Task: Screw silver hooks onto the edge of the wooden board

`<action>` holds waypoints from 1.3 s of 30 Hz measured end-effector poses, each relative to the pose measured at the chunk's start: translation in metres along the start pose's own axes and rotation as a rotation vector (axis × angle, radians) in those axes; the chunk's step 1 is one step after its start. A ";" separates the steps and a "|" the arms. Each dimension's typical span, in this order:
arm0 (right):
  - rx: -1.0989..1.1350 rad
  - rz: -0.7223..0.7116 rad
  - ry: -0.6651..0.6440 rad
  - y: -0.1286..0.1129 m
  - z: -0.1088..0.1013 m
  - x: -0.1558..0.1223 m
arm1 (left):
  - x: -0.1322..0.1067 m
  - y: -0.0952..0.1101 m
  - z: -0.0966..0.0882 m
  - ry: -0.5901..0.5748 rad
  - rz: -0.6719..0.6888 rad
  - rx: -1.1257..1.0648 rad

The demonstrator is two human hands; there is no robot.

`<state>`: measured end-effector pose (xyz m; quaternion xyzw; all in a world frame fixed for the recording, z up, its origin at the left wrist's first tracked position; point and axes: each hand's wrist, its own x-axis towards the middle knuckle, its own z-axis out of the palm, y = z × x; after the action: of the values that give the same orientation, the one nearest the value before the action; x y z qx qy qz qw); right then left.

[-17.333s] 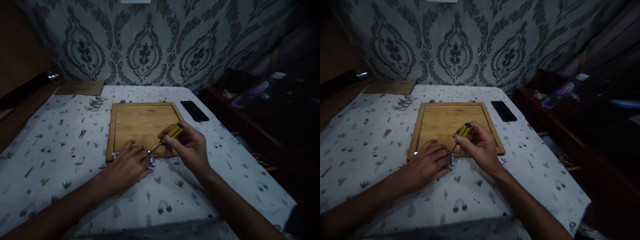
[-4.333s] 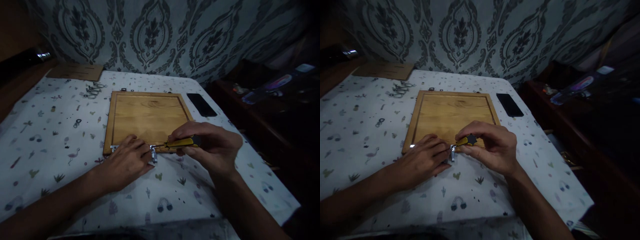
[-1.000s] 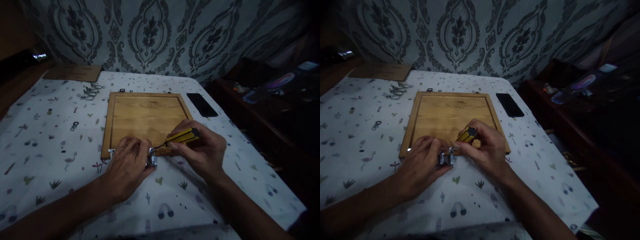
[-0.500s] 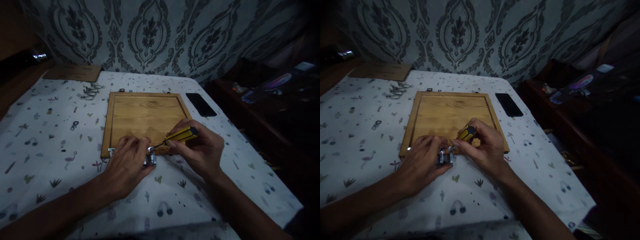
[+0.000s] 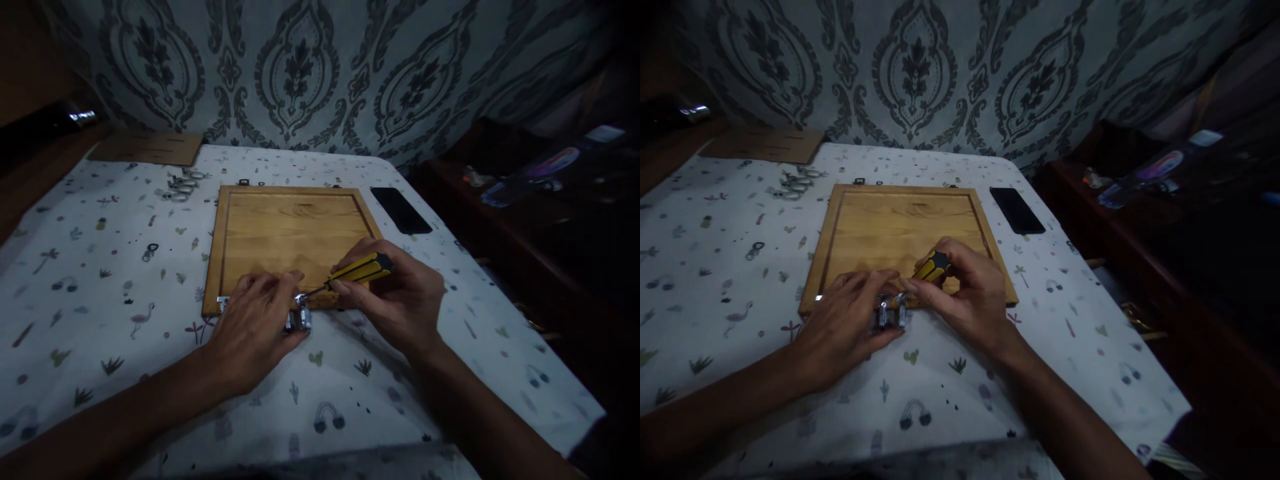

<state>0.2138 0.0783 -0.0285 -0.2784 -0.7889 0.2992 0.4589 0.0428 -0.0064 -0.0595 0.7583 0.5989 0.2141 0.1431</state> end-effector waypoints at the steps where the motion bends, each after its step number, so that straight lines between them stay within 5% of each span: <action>1: 0.002 -0.001 -0.002 0.000 0.000 0.000 | 0.000 0.000 0.000 -0.005 -0.001 -0.006; 24: 0.005 -0.028 -0.007 0.000 0.000 0.001 | 0.002 0.001 -0.001 0.016 -0.051 -0.088; 31: 0.039 -0.029 0.099 -0.002 -0.002 -0.002 | 0.002 0.002 -0.002 0.012 -0.050 -0.085; 39: -0.004 -0.007 0.016 -0.002 0.000 -0.002 | 0.002 0.001 -0.001 0.010 -0.054 -0.080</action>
<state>0.2140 0.0754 -0.0283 -0.2790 -0.7866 0.2939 0.4659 0.0435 -0.0046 -0.0573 0.7345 0.6107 0.2378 0.1760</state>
